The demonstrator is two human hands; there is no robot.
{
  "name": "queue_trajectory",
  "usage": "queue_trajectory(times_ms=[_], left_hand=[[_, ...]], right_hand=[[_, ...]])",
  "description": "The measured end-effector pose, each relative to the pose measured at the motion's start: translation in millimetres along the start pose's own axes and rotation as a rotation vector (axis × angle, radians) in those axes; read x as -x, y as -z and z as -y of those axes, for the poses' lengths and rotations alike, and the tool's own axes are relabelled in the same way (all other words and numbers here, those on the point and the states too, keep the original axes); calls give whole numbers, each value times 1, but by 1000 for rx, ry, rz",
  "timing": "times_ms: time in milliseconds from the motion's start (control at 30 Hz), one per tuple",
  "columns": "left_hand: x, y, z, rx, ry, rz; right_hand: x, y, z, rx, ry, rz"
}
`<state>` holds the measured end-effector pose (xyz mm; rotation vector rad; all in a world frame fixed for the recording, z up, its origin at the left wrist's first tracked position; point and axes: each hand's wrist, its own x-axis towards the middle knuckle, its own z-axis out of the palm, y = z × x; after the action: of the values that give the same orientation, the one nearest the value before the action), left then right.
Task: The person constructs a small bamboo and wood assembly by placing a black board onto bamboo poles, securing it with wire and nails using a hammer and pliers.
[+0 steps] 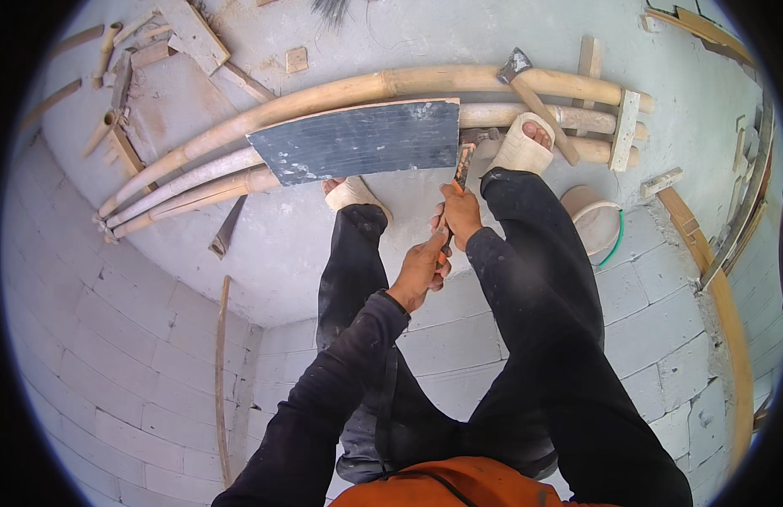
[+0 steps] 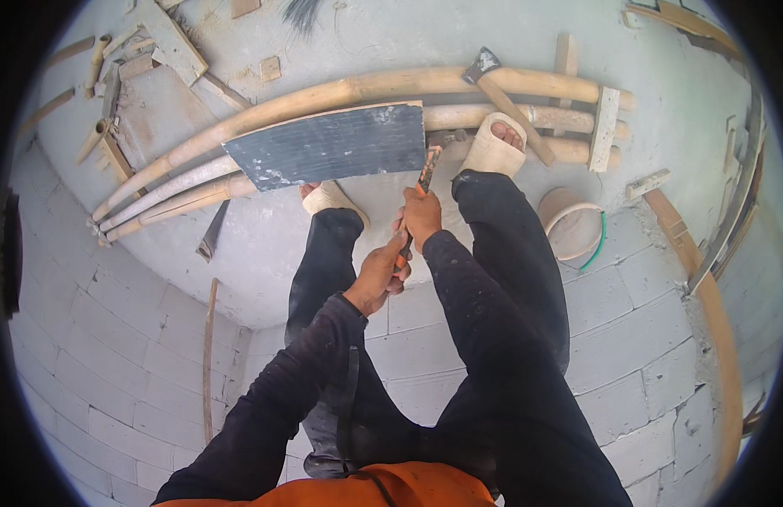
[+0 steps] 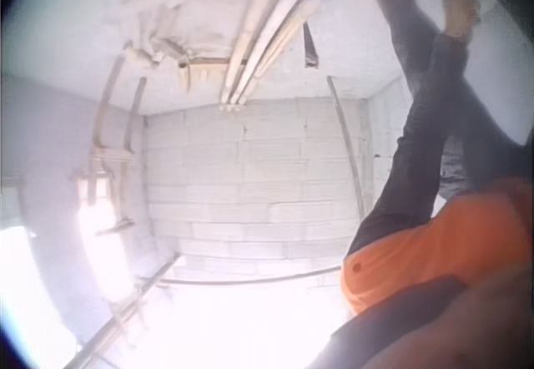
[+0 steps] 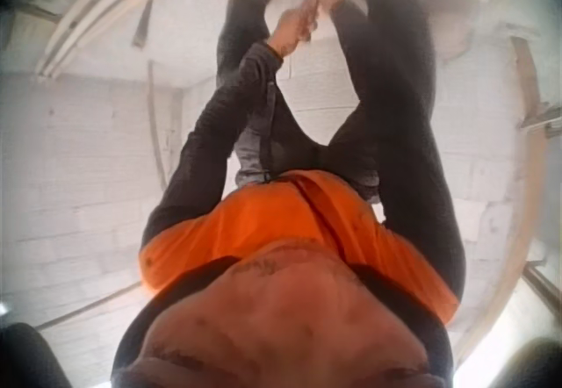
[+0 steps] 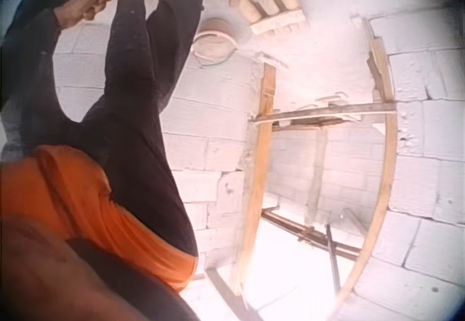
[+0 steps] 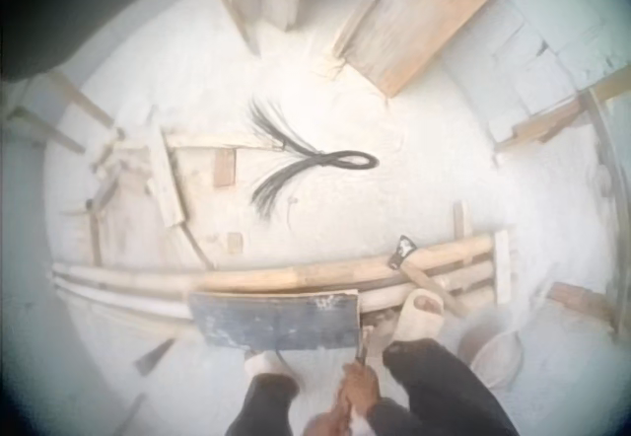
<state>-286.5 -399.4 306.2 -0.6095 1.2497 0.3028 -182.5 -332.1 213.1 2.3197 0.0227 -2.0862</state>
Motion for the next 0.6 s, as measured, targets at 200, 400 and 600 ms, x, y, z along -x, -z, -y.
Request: queue_trajectory(times_ms=[200, 400, 600], left_hand=[[-33, 134, -50, -425, -3, 155], [-5, 61, -9, -237, 15, 162], [85, -105, 30, 109, 24, 94]], right_hand=[[-20, -90, -63, -266, 126, -218], [-2, -32, -31, -174, -98, -109], [74, 66, 26, 142, -334, 176]])
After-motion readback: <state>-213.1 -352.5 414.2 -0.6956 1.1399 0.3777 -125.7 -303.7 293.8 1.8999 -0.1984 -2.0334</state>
